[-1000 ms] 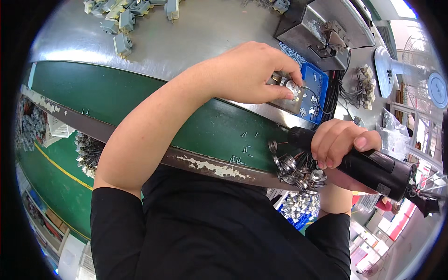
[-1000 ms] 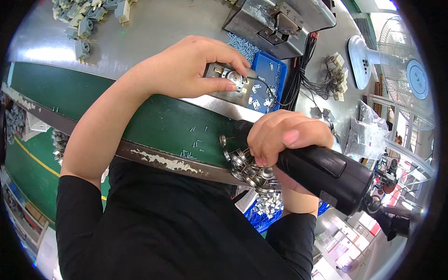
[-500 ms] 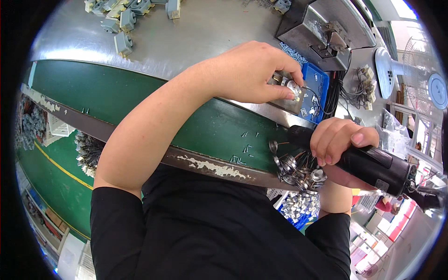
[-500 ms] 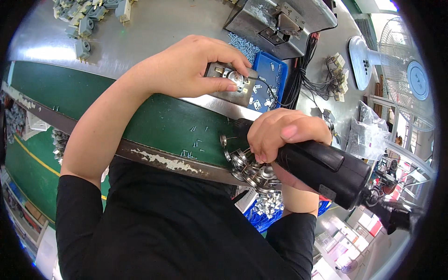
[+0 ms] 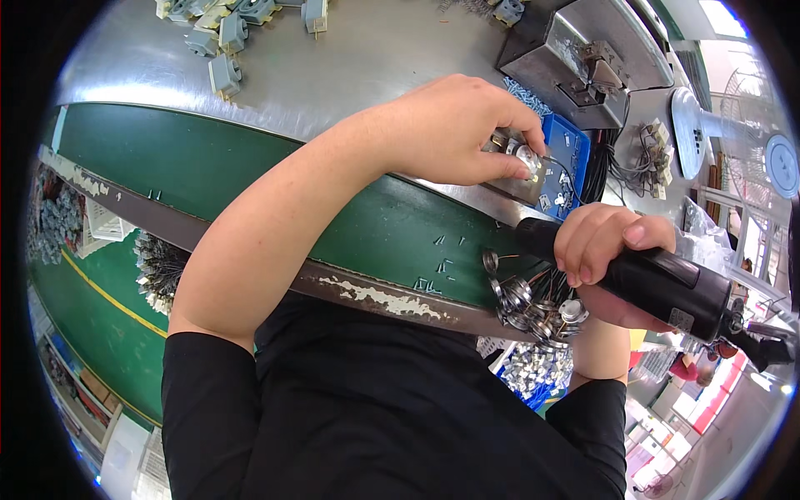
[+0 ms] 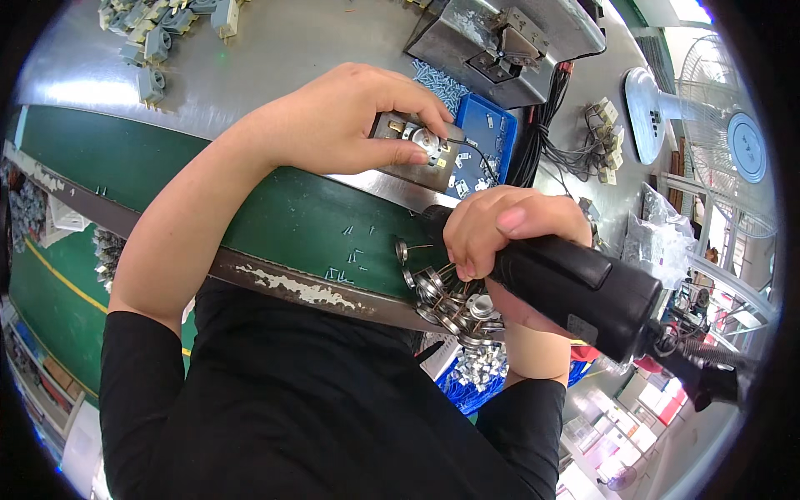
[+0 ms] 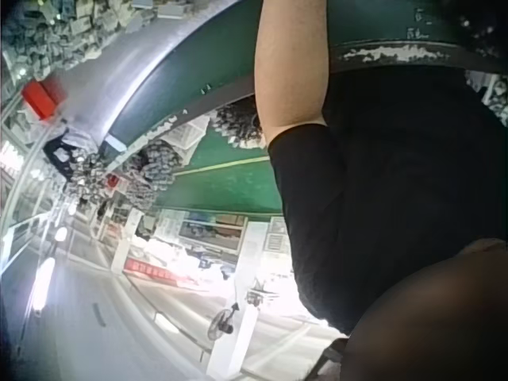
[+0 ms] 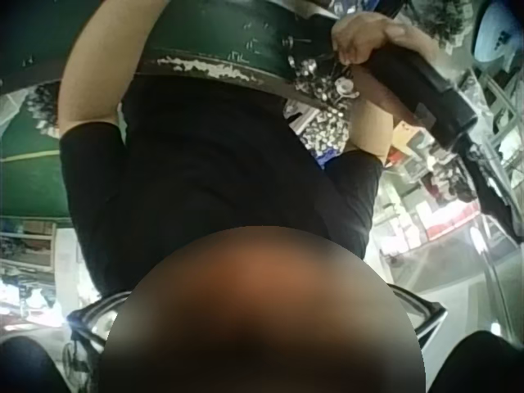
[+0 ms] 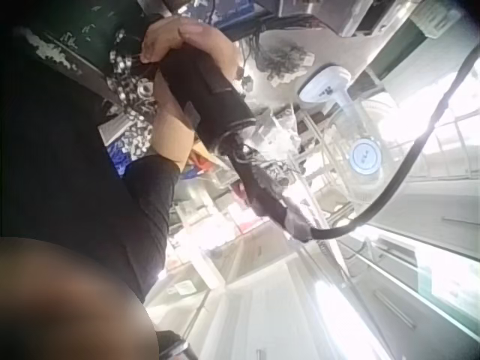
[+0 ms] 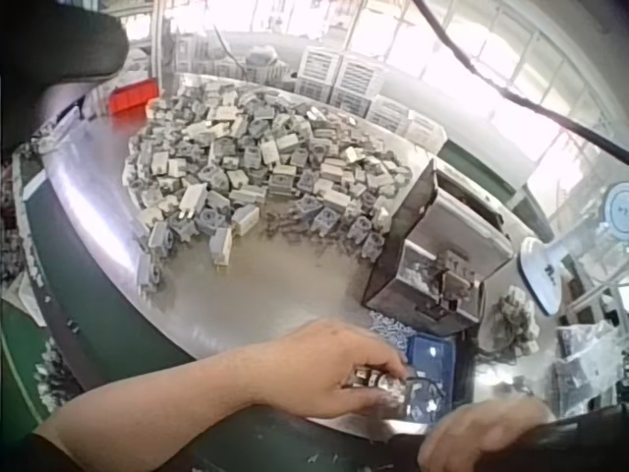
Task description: Assemble small electronic components by attaching plates and wires using an electric screwdriver.
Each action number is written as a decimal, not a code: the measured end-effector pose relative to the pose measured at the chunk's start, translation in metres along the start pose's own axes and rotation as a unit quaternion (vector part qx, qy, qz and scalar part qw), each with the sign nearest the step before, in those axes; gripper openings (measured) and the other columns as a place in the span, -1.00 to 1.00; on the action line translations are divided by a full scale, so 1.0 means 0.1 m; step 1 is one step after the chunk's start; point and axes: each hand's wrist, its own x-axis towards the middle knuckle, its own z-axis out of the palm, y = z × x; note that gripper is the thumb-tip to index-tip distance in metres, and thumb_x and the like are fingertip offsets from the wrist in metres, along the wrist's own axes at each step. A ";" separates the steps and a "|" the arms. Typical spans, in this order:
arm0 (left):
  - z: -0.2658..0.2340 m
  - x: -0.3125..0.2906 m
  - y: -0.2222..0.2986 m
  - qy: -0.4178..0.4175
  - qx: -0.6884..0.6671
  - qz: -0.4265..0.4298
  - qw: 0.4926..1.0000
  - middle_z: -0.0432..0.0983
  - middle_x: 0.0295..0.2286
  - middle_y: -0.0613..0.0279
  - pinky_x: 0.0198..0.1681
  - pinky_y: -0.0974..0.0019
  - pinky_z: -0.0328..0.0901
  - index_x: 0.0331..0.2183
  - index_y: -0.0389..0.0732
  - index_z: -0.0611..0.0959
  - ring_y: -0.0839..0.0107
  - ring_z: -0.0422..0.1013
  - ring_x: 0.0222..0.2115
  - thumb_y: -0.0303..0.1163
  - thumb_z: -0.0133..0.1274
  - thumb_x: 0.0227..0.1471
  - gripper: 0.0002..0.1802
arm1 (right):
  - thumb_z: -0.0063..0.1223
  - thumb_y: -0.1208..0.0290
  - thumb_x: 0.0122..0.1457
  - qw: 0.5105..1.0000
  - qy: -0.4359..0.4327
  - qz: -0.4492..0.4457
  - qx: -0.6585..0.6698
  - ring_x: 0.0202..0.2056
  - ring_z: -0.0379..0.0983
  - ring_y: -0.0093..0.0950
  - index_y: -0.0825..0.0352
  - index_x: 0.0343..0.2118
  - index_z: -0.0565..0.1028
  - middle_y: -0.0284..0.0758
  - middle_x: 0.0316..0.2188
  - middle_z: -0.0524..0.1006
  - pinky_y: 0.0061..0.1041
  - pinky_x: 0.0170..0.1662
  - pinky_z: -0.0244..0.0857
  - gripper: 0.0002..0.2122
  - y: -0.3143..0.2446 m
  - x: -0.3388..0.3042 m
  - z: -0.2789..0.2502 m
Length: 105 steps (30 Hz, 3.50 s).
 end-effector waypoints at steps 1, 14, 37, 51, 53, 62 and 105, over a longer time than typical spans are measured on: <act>0.00 0.00 0.00 0.000 -0.002 0.001 1.000 0.69 -0.24 0.14 -0.16 0.08 0.45 -0.14 -0.04 0.74 0.11 0.59 -0.31 -0.17 0.28 0.08 -0.69 | -0.01 -0.42 0.24 1.000 0.000 0.000 0.001 -0.69 0.39 -0.54 0.33 0.06 0.34 -0.45 -0.63 0.41 -0.54 -0.59 0.34 -0.24 0.01 0.01 -0.01; -0.05 0.02 0.09 -0.039 -0.031 -0.043 0.998 0.68 -0.06 0.06 0.13 0.09 0.41 -0.14 -0.23 0.74 0.05 0.56 0.01 -0.35 0.33 0.04 -0.68 | 0.00 -0.10 0.35 0.993 0.005 0.052 0.106 -0.69 0.42 -0.48 0.33 -0.02 0.39 -0.38 -0.64 0.46 -0.47 -0.61 0.34 -0.50 -0.14 0.08 0.02; -0.10 -0.01 0.13 -0.048 -0.041 -0.061 0.996 0.68 -0.06 0.14 -0.01 0.11 0.44 -0.11 -0.17 0.74 0.10 0.57 -0.04 -0.25 0.29 0.09 -0.66 | 0.03 0.26 0.44 0.963 -0.054 0.212 0.157 -0.63 0.46 -0.41 0.29 -0.26 0.37 -0.29 -0.62 0.49 -0.39 -0.50 0.38 -0.79 0.04 0.37 0.53; -0.08 0.00 0.12 -0.041 -0.044 -0.056 0.997 0.69 -0.09 0.13 0.01 0.12 0.43 -0.12 -0.18 0.75 0.08 0.57 -0.04 -0.27 0.30 0.08 -0.67 | 0.00 0.25 0.45 0.957 -0.057 0.202 0.198 -0.66 0.45 -0.40 0.28 -0.30 0.39 -0.30 -0.64 0.48 -0.40 -0.54 0.36 -0.78 0.07 0.37 0.47; -0.07 -0.01 0.10 -0.037 -0.045 -0.050 0.997 0.69 -0.09 0.12 0.01 0.12 0.43 -0.12 -0.18 0.75 0.08 0.57 -0.05 -0.28 0.30 0.08 -0.67 | -0.01 0.25 0.45 0.958 -0.052 0.215 0.185 -0.66 0.45 -0.40 0.28 -0.32 0.39 -0.30 -0.64 0.48 -0.40 -0.54 0.36 -0.77 0.05 0.37 0.49; -0.05 -0.01 0.08 -0.035 -0.044 -0.038 0.998 0.69 -0.10 0.13 -0.02 0.12 0.44 -0.12 -0.18 0.74 0.10 0.57 -0.06 -0.28 0.30 0.08 -0.67 | -0.03 0.27 0.44 0.964 -0.104 0.199 0.140 -0.67 0.46 -0.38 0.30 -0.34 0.38 -0.25 -0.65 0.50 -0.37 -0.54 0.37 -0.76 0.05 0.41 0.46; -0.07 0.11 0.12 -0.027 -0.048 -0.009 0.998 0.67 -0.04 0.07 0.09 0.11 0.45 -0.13 -0.23 0.73 0.06 0.58 -0.01 -0.43 0.35 0.00 -0.67 | 0.09 -0.20 0.29 0.976 0.118 0.032 0.181 -0.61 0.26 -0.64 0.54 0.20 0.34 -0.47 -0.54 0.33 -0.57 -0.43 0.22 -0.22 -0.62 0.61 -0.49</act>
